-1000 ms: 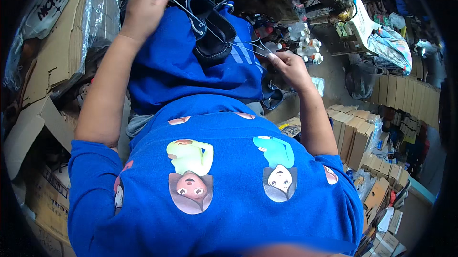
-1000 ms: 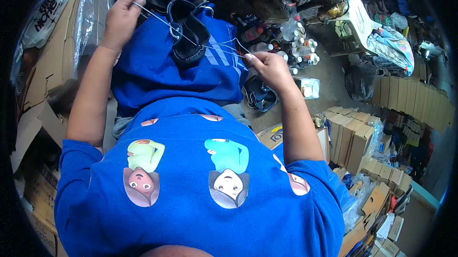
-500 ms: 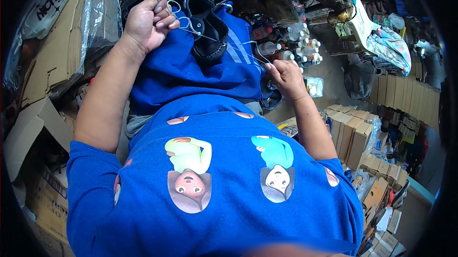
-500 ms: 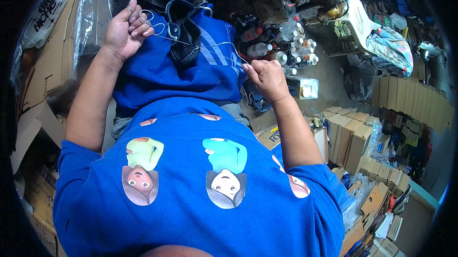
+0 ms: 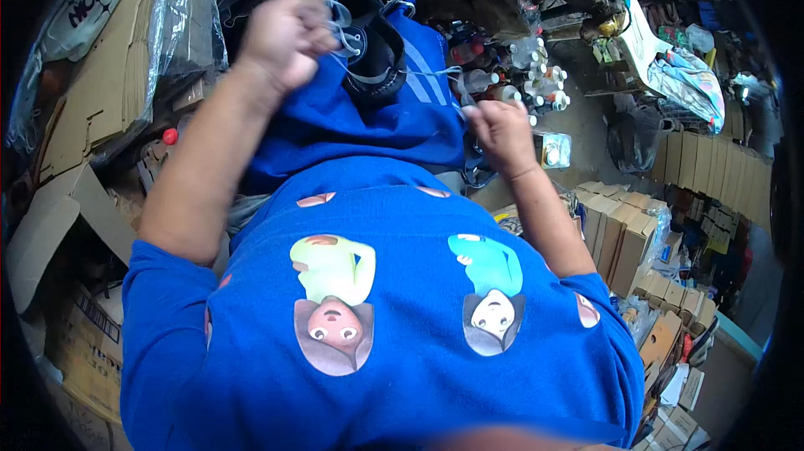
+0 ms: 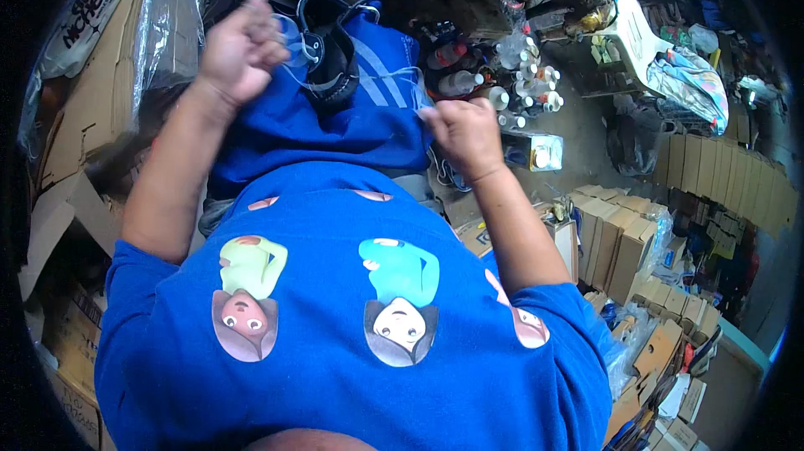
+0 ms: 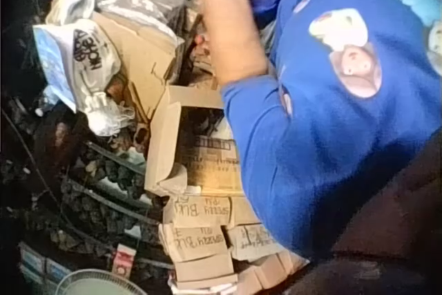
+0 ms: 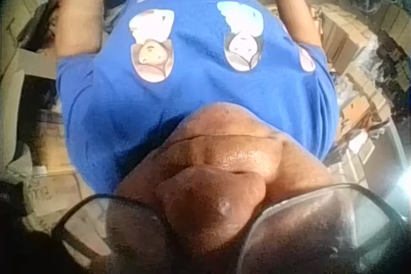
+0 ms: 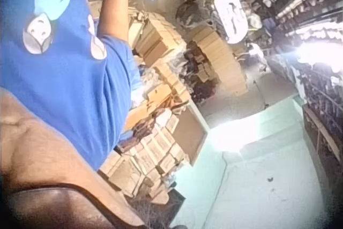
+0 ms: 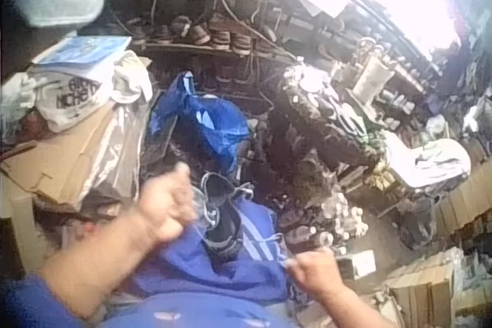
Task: Hand-stitching the interior lining of a black shoe using a needle and white thread.
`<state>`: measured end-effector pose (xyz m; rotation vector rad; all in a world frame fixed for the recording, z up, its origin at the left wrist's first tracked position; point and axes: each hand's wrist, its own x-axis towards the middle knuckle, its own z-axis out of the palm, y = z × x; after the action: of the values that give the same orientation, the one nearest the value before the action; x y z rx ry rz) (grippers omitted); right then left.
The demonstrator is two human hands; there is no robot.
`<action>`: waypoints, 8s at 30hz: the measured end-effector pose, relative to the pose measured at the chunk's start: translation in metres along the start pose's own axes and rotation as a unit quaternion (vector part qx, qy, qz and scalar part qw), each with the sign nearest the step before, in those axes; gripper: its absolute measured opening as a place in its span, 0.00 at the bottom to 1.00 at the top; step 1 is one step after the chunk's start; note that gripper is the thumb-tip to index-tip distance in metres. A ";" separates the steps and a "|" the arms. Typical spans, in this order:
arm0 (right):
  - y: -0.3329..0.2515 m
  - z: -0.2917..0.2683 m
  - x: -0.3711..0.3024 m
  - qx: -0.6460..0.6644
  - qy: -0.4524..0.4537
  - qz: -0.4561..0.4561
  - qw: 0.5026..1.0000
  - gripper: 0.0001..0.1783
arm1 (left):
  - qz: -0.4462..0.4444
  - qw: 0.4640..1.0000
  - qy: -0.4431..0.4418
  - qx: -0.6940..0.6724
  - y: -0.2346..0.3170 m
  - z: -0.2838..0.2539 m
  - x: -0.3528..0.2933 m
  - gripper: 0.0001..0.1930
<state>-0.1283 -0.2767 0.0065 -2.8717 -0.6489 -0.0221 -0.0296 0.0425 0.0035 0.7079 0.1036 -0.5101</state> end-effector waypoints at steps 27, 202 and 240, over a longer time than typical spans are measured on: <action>-0.040 -0.019 0.130 0.287 -0.309 0.051 0.905 0.19 | -0.070 0.525 0.112 0.840 0.012 -0.017 0.076 0.32; -0.036 -0.002 0.036 0.186 0.007 -0.049 0.981 0.22 | 0.228 0.567 -0.018 0.791 -0.022 0.027 -0.060 0.06; 0.000 0.002 0.066 0.422 -0.197 0.043 0.884 0.14 | 0.167 0.653 -0.128 0.728 -0.042 0.005 -0.003 0.07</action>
<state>-0.0687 -0.2479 0.0083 -2.0410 -0.4304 0.6953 -0.0533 0.0133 -0.0165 2.1835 -0.8146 -0.2297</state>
